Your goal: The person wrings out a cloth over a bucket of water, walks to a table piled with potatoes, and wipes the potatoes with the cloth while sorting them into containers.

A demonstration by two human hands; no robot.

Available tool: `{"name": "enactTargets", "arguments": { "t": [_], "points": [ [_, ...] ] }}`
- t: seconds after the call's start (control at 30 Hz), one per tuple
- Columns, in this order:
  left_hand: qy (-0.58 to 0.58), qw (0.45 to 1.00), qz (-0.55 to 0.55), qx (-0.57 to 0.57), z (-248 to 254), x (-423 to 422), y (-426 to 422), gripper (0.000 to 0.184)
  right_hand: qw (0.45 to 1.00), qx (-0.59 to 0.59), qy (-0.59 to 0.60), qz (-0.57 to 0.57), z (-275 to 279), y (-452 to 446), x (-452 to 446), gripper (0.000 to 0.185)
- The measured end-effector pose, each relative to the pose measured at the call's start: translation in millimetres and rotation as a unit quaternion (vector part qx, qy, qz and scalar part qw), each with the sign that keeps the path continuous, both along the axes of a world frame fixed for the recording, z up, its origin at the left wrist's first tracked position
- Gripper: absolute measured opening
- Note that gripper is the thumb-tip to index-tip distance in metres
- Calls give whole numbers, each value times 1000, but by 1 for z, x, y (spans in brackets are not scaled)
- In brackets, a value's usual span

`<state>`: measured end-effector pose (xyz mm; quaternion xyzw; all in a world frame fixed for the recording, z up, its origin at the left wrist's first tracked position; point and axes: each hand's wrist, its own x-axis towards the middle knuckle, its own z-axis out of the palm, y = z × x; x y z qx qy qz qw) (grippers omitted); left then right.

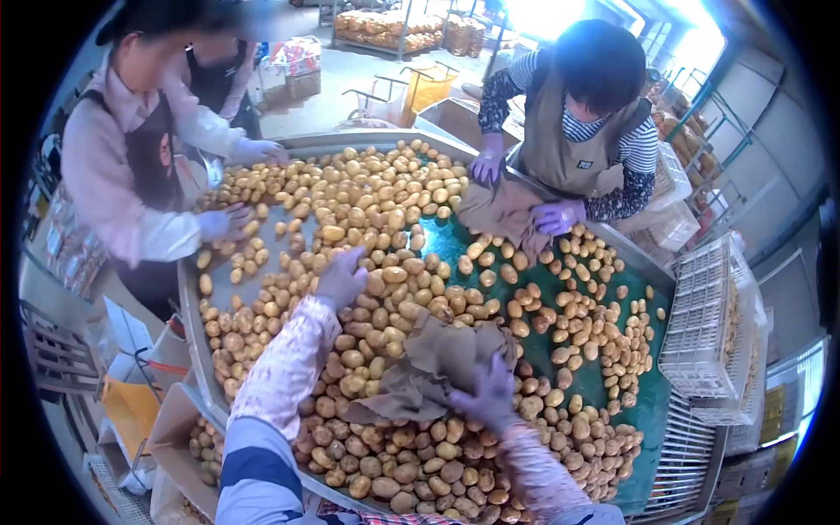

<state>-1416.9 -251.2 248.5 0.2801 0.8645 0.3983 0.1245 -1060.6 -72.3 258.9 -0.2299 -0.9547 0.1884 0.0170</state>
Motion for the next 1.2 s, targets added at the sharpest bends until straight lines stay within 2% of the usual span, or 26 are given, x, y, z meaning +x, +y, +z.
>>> {"name": "enactTargets", "arguments": {
  "t": [0.07,0.1,0.13,0.2,0.23,0.3,0.37,0.4,0.47,0.5,0.57,0.6,0.67,0.73,0.77,0.8,0.87,0.93,0.97,1.0,1.03,1.07,1.1,1.17,1.2],
  "points": [
    [78,996,20,-38,-25,-29,30,63,990,123,-55,-37,-41,-17,3,95],
    [114,991,36,-53,-28,-40,45,64,993,105,-48,-35,-37,-12,-9,97],
    [76,994,18,-73,-34,-51,55,68,995,78,-52,-38,-33,-13,-12,100],
    [87,979,2,-183,-50,-59,77,62,995,19,-83,-50,-6,-9,-30,102],
    [78,975,-5,-208,-42,-58,86,57,993,-15,-107,-52,16,-3,-50,103],
    [64,963,-10,-260,-15,-49,91,48,990,-23,-129,-59,20,14,-79,101],
    [45,981,-11,-189,-20,-42,82,40,991,25,-116,-68,-7,33,-106,97],
    [38,987,-11,-156,-23,-33,73,36,992,12,-111,-66,-1,39,-123,94],
    [16,1000,-1,-21,-43,0,46,33,993,-14,-98,-69,12,50,-151,88],
    [-71,996,0,45,-28,20,32,34,991,-3,-102,-81,10,45,-153,86],
    [-46,997,-14,57,-38,53,3,37,989,22,-107,-102,4,35,-159,82],
    [-19,999,-18,27,-29,70,-13,38,993,26,-87,-75,1,26,-147,81],
    [-127,991,-36,-21,-26,100,-47,39,997,43,-54,-18,-8,9,-109,78],
    [-162,986,-24,13,-19,121,-76,35,987,-11,-155,50,47,-7,-94,69],
    [-254,966,7,52,-17,127,-88,33,975,-39,-205,82,67,-10,-88,65],
    [-344,934,37,89,-18,134,-101,32,972,-165,-145,87,58,3,-74,61],
    [-337,921,79,176,-29,149,-126,29,909,-405,-21,98,29,34,-51,53],
    [-357,897,114,233,-27,160,-144,26,801,-570,179,33,96,12,-77,52],
    [-380,882,124,248,-18,165,-153,25,791,-564,231,49,124,-3,-94,50],
    [-399,868,135,265,-8,166,-160,24,869,-416,265,19,110,-4,-101,58],
    [-415,860,156,252,5,171,-162,25,955,-213,166,121,106,-1,-118,66],
    [-443,840,174,261,14,174,-163,26,983,-101,81,128,93,-6,-138,75],
    [-470,817,194,270,20,178,-164,27,989,16,-4,145,80,-12,-158,83],
    [-497,782,213,309,23,182,-163,28,991,43,-127,11,3,-28,-193,98],
    [-494,771,214,341,22,182,-161,30,990,27,-135,18,-3,-24,-217,100]
  ]
}}
